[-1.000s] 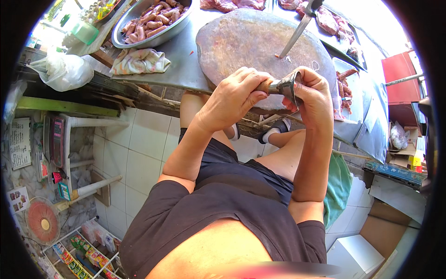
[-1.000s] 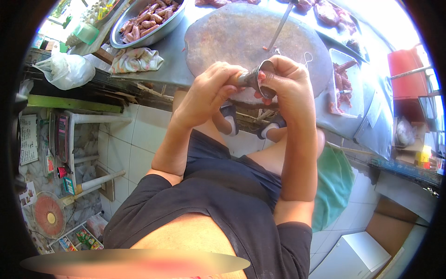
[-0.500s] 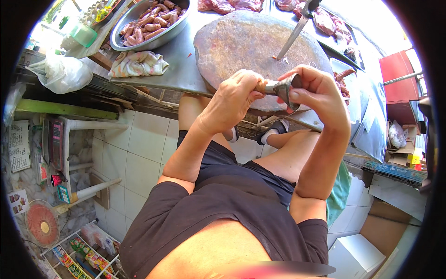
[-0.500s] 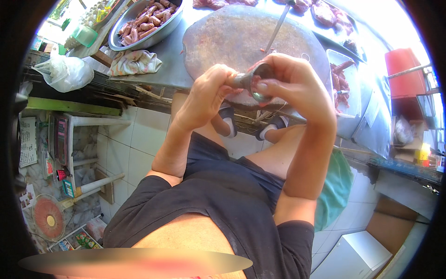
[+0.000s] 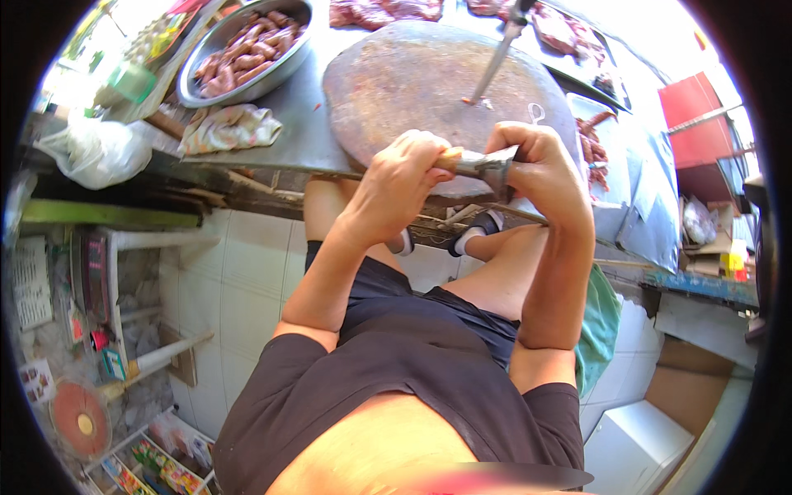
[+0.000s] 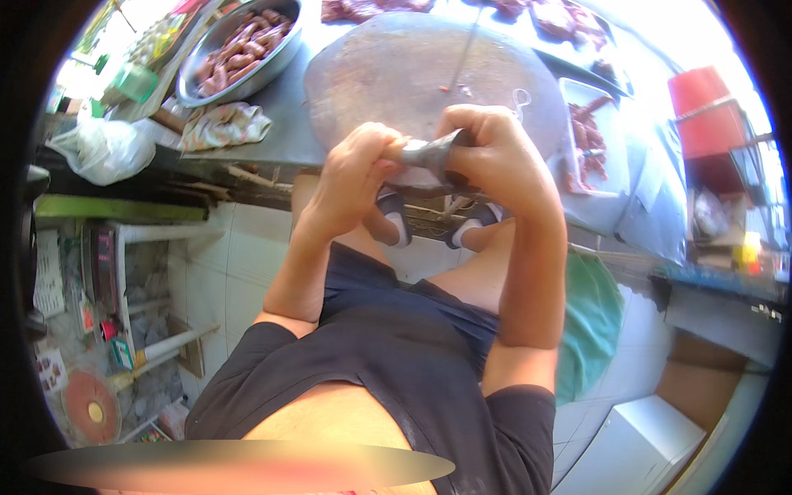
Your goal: The person fills sausage casings with ground meat using a metal funnel, ties off sections with string, and coils the finished links on a cutting board. They repeat the process multiple times, handling the meat, funnel, and string by hand.
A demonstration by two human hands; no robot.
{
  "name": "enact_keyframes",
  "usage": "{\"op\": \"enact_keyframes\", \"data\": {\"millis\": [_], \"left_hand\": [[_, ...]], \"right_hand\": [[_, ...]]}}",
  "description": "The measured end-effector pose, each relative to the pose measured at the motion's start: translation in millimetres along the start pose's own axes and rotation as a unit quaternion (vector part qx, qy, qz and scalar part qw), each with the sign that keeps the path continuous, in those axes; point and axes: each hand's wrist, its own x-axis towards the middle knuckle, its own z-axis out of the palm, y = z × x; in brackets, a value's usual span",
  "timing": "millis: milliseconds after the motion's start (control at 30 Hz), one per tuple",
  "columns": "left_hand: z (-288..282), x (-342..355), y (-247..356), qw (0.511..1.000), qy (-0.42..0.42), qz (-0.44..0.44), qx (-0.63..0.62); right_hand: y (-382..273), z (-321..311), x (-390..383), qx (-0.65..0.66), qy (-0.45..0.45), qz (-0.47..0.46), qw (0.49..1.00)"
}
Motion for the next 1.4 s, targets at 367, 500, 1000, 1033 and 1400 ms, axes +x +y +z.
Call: {"op": "enact_keyframes", "data": {"millis": [367,500,1000,1033,1400], "left_hand": [[13.7,8.2,6.5,0.994,0.066,0.035,0.074],[18.8,12.7,10.6,0.996,0.059,0.06,0.023],[-21.7,7.9,-63.5,0.863,0.242,-0.156,-0.416],[-25.3,6.4,-64.9,0.871,0.232,-0.15,-0.406],[-18.4,7.7,-49.8,0.829,0.271,-0.129,-0.472]], "right_hand": [[38.3,17.3,-29.4,0.118,0.187,-0.124,0.967],[57.6,29.5,-34.9,0.023,0.369,-0.198,0.908],[261.7,-193.6,-9.7,0.081,0.573,0.059,0.814],[264.5,-191.4,-11.2,0.061,0.592,0.072,0.801],[81.3,61.1,-2.8,-0.238,0.212,-0.23,0.919]]}}
